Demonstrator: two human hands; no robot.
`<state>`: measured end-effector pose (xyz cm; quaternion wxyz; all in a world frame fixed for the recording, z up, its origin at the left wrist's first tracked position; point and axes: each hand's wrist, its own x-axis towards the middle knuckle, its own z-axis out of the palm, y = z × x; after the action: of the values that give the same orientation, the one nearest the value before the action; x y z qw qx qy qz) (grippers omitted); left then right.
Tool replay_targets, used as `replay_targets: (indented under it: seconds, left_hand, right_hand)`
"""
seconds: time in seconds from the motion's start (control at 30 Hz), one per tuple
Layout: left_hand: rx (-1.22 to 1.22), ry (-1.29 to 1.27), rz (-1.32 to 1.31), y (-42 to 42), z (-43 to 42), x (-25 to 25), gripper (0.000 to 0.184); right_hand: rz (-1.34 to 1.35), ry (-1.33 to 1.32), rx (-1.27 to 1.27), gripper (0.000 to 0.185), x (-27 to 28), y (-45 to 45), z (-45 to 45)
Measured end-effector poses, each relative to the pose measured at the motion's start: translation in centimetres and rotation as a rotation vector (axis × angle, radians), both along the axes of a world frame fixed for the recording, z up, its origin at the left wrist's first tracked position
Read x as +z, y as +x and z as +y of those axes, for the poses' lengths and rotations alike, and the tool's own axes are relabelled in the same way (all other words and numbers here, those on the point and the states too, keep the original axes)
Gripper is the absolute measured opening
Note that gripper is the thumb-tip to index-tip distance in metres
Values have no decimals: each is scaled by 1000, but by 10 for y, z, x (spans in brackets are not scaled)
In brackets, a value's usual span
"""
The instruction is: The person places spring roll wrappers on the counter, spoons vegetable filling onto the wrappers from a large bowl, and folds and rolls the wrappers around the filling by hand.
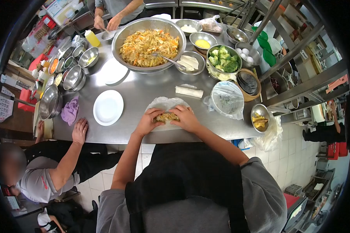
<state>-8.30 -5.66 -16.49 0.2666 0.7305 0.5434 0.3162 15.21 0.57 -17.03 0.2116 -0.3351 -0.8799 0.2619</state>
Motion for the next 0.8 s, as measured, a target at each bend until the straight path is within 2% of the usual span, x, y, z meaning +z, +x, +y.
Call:
replay_targets:
  seconds: [0.17,0.33,0.43,0.53,0.67,0.8]
  left_hand:
    - [-16,-23,4,-7,4,-16,54]
    - [-21,39,4,-12,-6,9,58]
    - [-49,-30,6,-34,-6,5,57]
    - [-8,-270,-143,-39,-6,-2,53]
    - [19,-209,-100,-37,-6,-12,51]
    - [61,-154,-34,-27,-12,5,50]
  right_hand:
    - [-76,-7,18,40,-13,-4,5]
    - [-52,-52,32,43,-1,4,5]
    - [-55,-73,36,48,14,17,10]
    - [39,-130,163,54,5,23,20]
    - [68,-267,129,53,-16,20,21]
    - [185,-273,84,48,-13,24,15]
